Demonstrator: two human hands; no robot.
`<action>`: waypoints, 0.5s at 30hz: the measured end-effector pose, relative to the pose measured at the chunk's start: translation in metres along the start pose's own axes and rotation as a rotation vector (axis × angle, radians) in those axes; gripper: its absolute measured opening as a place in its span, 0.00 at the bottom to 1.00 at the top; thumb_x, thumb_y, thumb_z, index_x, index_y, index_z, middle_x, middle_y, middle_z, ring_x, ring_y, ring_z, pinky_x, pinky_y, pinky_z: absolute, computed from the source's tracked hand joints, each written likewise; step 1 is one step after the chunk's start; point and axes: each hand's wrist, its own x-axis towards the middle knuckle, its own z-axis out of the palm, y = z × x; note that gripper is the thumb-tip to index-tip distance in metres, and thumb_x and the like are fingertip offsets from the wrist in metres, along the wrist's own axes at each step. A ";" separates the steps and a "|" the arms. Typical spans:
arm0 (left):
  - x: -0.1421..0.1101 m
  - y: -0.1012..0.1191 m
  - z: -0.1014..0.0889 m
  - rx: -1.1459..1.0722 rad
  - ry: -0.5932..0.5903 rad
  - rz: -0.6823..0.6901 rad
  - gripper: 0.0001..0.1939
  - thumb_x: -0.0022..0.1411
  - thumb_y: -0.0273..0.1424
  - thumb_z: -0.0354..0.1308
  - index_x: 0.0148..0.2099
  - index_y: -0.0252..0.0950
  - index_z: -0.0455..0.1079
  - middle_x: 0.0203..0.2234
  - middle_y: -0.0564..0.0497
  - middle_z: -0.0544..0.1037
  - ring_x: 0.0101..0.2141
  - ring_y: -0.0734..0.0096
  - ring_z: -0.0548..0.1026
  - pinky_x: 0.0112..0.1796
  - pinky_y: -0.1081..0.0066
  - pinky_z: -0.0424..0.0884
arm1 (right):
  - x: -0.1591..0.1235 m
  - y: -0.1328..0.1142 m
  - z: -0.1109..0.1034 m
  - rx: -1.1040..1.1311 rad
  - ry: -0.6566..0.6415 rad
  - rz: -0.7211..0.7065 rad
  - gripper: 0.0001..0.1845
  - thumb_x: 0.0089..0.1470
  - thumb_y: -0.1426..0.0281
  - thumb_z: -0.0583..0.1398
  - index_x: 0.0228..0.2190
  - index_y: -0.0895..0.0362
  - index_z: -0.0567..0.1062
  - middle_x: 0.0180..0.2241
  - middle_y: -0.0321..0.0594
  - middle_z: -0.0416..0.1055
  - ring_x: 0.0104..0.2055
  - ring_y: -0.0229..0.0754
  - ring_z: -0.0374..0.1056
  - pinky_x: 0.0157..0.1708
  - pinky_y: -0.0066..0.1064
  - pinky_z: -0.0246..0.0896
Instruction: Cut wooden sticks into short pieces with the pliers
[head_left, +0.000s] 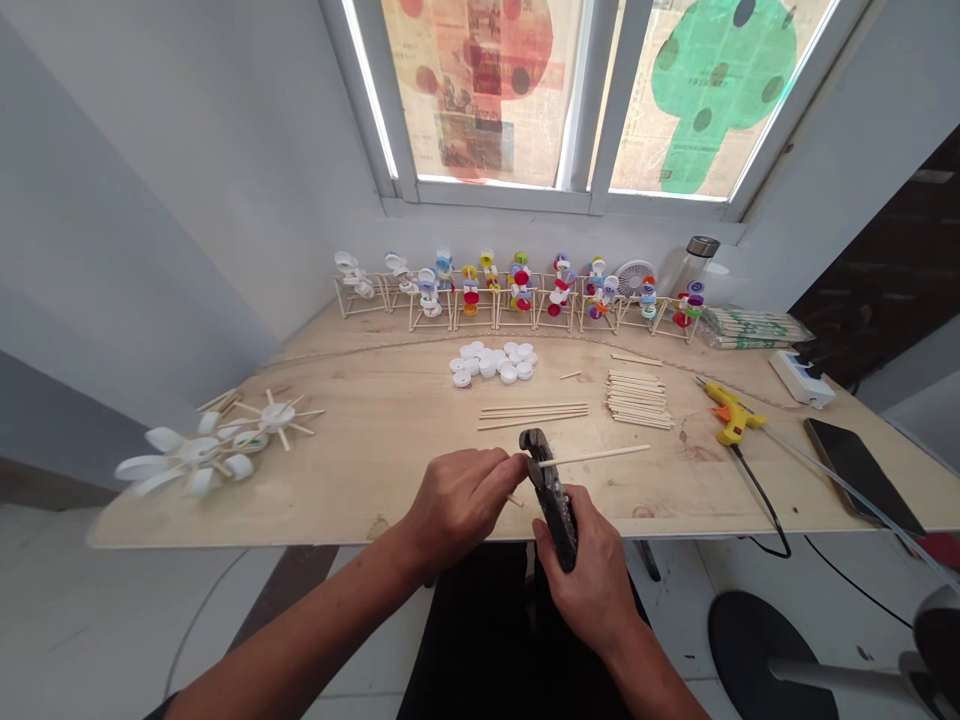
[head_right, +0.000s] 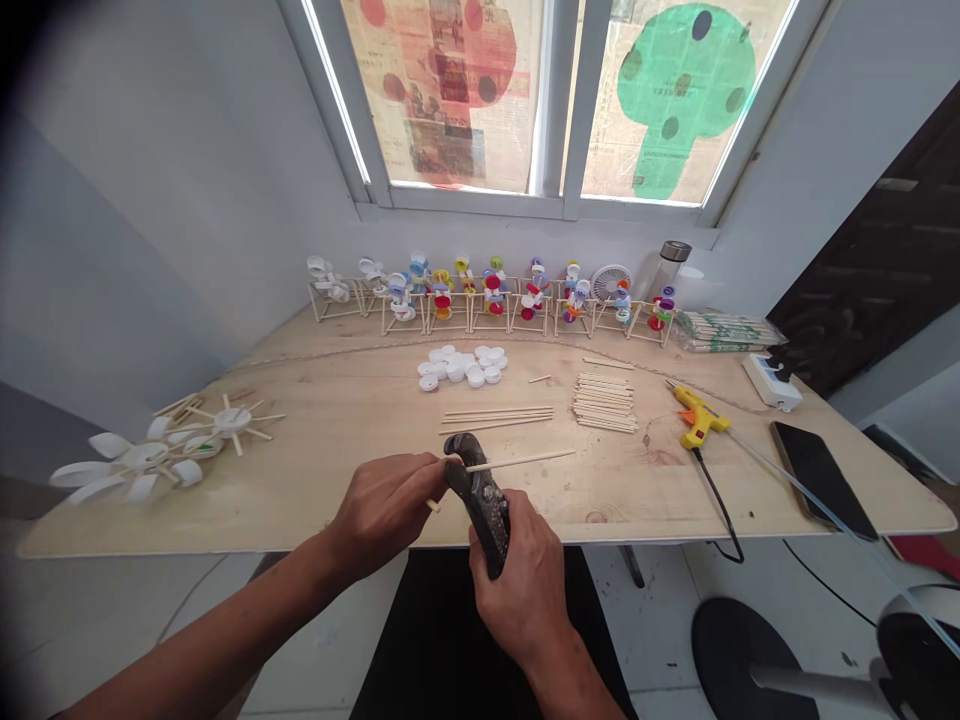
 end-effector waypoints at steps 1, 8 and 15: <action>0.000 0.000 0.000 -0.005 -0.002 -0.008 0.07 0.57 0.19 0.46 0.35 0.33 0.62 0.16 0.57 0.64 0.18 0.79 0.60 0.21 0.77 0.56 | 0.000 0.000 0.000 0.000 -0.007 0.007 0.06 0.50 0.70 0.53 0.34 0.56 0.64 0.27 0.37 0.68 0.27 0.42 0.65 0.27 0.29 0.58; 0.003 0.000 -0.003 -0.117 -0.083 -0.077 0.08 0.56 0.18 0.45 0.34 0.34 0.62 0.20 0.55 0.69 0.20 0.79 0.66 0.21 0.79 0.58 | 0.000 0.001 0.002 0.007 -0.017 0.026 0.06 0.51 0.69 0.53 0.34 0.55 0.64 0.25 0.36 0.68 0.26 0.41 0.65 0.26 0.29 0.57; 0.006 -0.002 -0.009 -0.245 -0.170 -0.187 0.07 0.57 0.20 0.46 0.33 0.35 0.61 0.21 0.55 0.71 0.21 0.79 0.69 0.21 0.79 0.59 | 0.000 0.001 0.004 -0.007 -0.011 0.016 0.03 0.51 0.69 0.53 0.30 0.55 0.63 0.22 0.34 0.66 0.23 0.39 0.63 0.24 0.27 0.55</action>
